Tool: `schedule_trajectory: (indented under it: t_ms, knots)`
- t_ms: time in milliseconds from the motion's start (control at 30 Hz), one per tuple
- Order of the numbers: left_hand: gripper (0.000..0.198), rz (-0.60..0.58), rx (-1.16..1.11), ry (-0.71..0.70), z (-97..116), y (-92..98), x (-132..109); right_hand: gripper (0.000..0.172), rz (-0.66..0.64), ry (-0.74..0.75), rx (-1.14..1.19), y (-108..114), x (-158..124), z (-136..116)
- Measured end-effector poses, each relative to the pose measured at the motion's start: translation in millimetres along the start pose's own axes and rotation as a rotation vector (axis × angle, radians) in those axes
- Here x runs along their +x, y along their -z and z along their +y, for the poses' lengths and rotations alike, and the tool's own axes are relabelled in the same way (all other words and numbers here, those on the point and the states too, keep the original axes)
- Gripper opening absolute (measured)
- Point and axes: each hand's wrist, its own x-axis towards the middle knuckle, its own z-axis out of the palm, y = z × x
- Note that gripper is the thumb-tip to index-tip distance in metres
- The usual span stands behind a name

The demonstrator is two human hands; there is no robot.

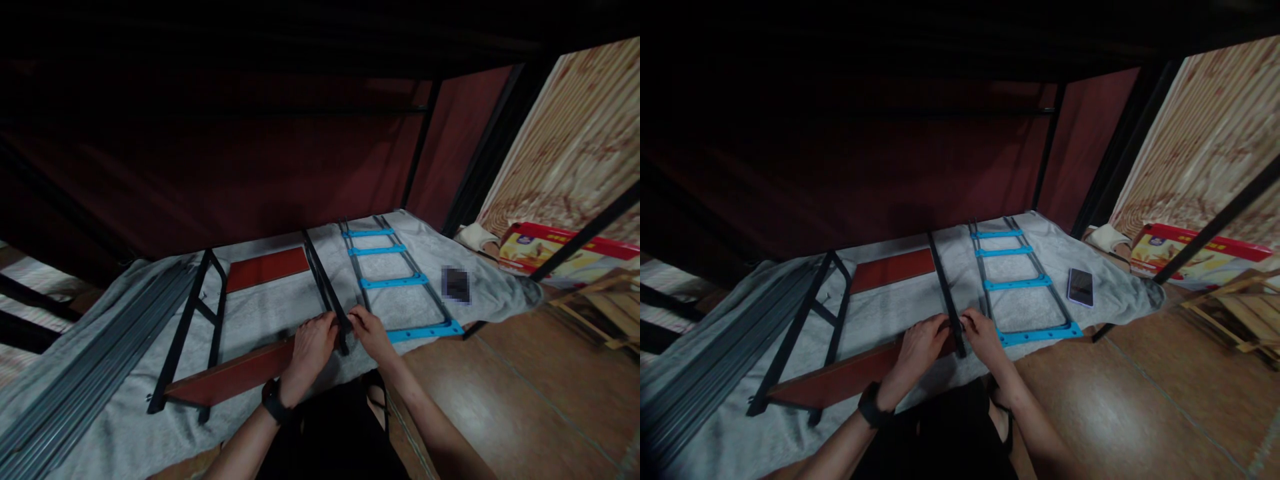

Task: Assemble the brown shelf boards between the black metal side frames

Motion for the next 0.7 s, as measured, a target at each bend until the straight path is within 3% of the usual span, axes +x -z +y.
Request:
schedule_trajectory:
  t_ms: [100,200,333,467,567,700]
  knots:
    - [0.022,-0.011,0.000,0.010,0.5,0.5,1.5,0.037,-0.008,0.025,-0.156,1.5,5.1,-0.8]
    - [0.022,-0.022,0.014,0.042,1.4,1.0,1.9,0.045,-0.037,-0.022,-0.149,2.6,6.2,-1.6]
    - [0.022,-0.009,0.018,0.045,1.1,0.1,0.9,0.035,-0.019,-0.079,-0.058,2.6,-0.1,-2.2]
    - [0.022,0.001,0.024,0.029,0.2,-1.6,1.0,0.025,-0.024,-0.040,0.033,0.6,-0.9,-1.7]
    - [0.023,0.005,0.024,0.012,-0.4,-2.7,2.0,0.030,-0.023,0.014,-0.090,-2.0,5.1,-0.4]
    - [0.026,-0.003,0.031,0.008,-1.3,-3.1,1.7,0.039,-0.022,-0.027,-0.134,-2.2,8.5,1.7]
